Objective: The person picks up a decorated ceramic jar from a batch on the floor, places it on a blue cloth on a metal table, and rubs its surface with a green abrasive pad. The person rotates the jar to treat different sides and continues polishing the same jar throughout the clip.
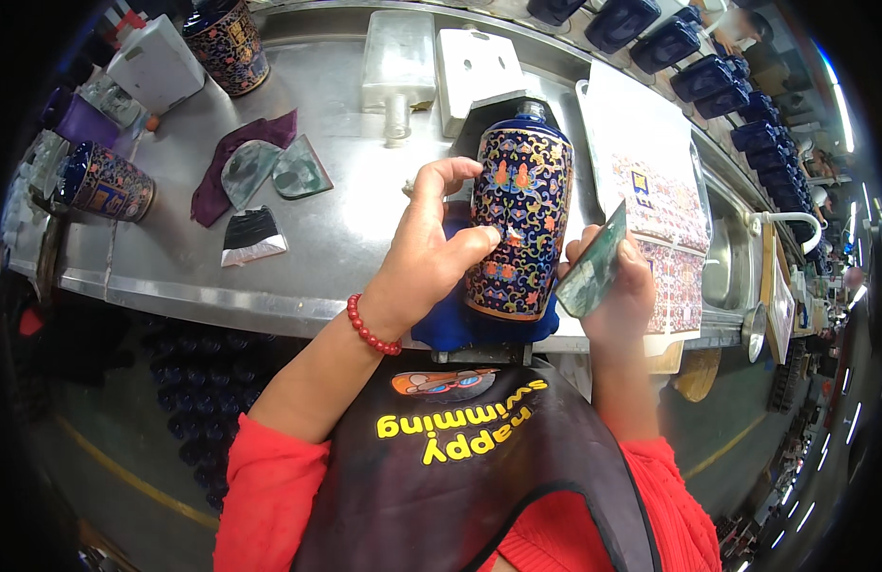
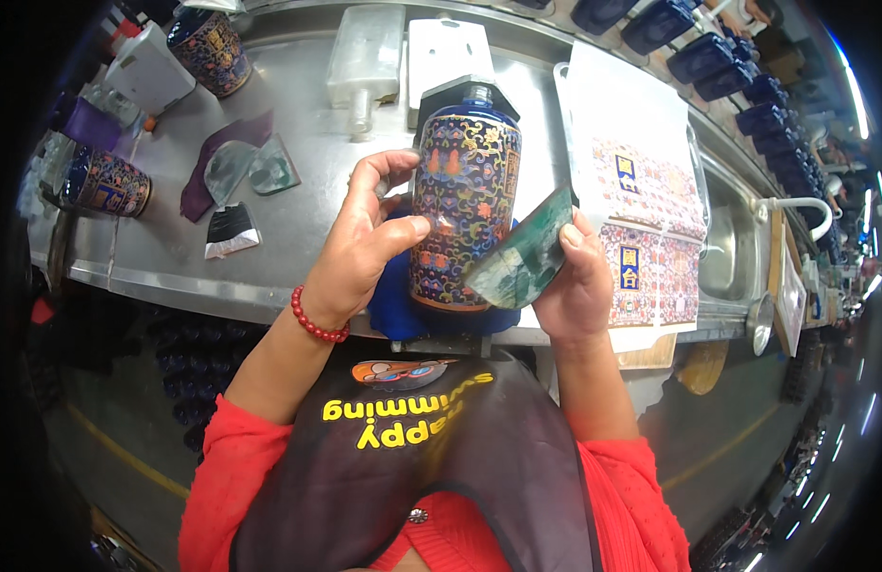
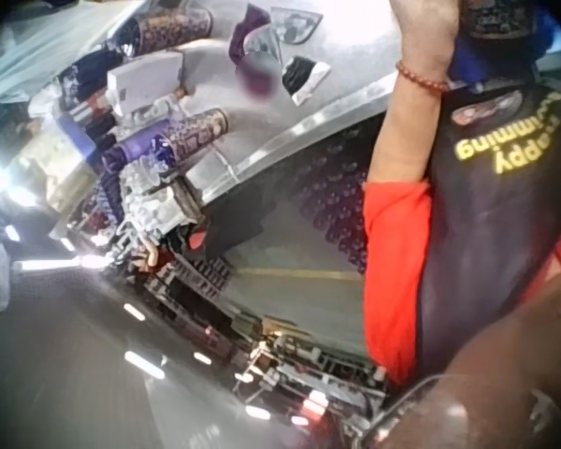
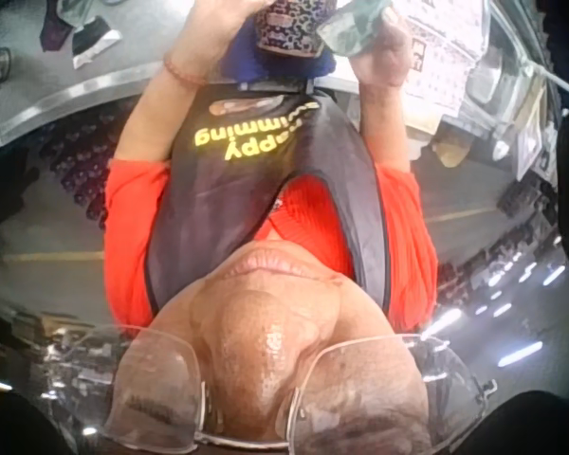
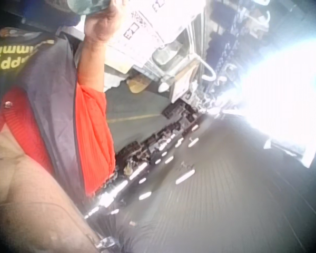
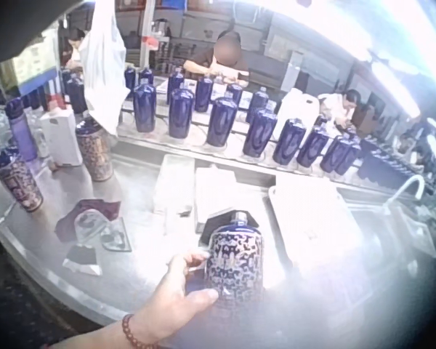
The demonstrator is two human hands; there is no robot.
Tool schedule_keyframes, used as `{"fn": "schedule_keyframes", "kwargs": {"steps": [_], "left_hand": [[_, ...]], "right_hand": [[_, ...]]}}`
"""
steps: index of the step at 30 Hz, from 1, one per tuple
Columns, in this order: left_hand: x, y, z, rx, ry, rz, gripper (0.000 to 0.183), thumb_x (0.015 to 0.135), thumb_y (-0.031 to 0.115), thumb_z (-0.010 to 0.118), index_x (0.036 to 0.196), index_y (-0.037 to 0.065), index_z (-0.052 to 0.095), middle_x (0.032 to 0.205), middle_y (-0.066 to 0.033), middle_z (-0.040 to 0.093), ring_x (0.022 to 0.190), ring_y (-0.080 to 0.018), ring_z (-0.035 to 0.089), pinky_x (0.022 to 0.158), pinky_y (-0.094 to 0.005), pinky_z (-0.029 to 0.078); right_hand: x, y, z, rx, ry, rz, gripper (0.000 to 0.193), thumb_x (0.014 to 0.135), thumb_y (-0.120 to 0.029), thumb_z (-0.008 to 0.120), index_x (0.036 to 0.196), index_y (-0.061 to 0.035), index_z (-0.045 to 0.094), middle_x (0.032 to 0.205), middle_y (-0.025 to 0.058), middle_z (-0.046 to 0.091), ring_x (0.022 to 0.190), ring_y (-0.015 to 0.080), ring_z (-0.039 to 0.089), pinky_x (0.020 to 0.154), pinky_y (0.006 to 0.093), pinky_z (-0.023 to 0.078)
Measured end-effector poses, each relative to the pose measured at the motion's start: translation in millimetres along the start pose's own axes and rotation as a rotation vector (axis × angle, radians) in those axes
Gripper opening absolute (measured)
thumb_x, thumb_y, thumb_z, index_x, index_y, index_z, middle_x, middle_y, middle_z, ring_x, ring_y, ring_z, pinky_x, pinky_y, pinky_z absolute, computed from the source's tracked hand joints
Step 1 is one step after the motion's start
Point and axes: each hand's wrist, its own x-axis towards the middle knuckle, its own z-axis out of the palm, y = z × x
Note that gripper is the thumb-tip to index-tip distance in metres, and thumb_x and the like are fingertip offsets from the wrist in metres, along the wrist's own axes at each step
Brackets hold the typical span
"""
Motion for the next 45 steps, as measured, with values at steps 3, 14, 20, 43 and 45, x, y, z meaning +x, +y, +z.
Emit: {"fn": "schedule_keyframes", "kwargs": {"steps": [3, 14, 20, 43, 45], "left_hand": [[3, -4, -2, 0.046, 0.017, 0.003, 0.060, 0.083, 0.010, 0.069, 0.136, 0.001, 0.042, 0.135, -0.0145, 0.045, 0.127, -0.0239, 0.043, 0.114, -0.0399, 0.031], [7, -7, -1, 0.154, 0.032, -0.035, 0.058, 0.086, 0.008, 0.065, 0.136, 0.001, 0.038, 0.127, -0.0151, 0.049, 0.115, -0.0203, 0.050, 0.102, -0.0364, 0.043], [6, -9, 0, 0.230, 0.046, -0.026, 0.056, 0.089, 0.007, 0.061, 0.138, 0.001, 0.034, 0.122, -0.0161, 0.052, 0.104, -0.0170, 0.058, 0.094, -0.0334, 0.050], [4, -16, 4, 0.255, 0.080, 0.026, 0.052, 0.092, 0.006, 0.059, 0.136, 0.001, 0.034, 0.125, -0.0147, 0.054, 0.102, -0.0159, 0.060, 0.093, -0.0331, 0.051], [4, -15, 4, 0.257, 0.080, 0.014, 0.051, 0.092, 0.006, 0.059, 0.136, 0.001, 0.034, 0.124, -0.0145, 0.055, 0.101, -0.0160, 0.060, 0.092, -0.0330, 0.051]], "right_hand": [[1, 6, -8, -0.026, 0.093, 0.000, 0.029, 0.096, -0.021, 0.050, 0.116, -0.0005, 0.053, 0.099, 0.0120, 0.059, 0.090, 0.0243, 0.061, 0.081, 0.0392, 0.054], [5, 10, -9, -0.038, 0.020, 0.042, 0.033, 0.096, -0.022, 0.051, 0.119, 0.0007, 0.054, 0.103, 0.0123, 0.063, 0.094, 0.0212, 0.064, 0.085, 0.0341, 0.053], [5, 9, -7, -0.079, 0.009, 0.044, 0.035, 0.094, -0.023, 0.054, 0.119, 0.0008, 0.054, 0.103, 0.0118, 0.063, 0.094, 0.0210, 0.065, 0.085, 0.0346, 0.054], [7, 11, -14, 0.063, -0.104, 0.035, 0.035, 0.096, -0.014, 0.053, 0.124, 0.0058, 0.054, 0.112, 0.0141, 0.068, 0.101, 0.0202, 0.068, 0.094, 0.0335, 0.053], [7, 11, -11, 0.055, -0.135, 0.010, 0.035, 0.096, -0.015, 0.054, 0.124, 0.0057, 0.054, 0.111, 0.0139, 0.068, 0.101, 0.0202, 0.068, 0.094, 0.0334, 0.053]]}}
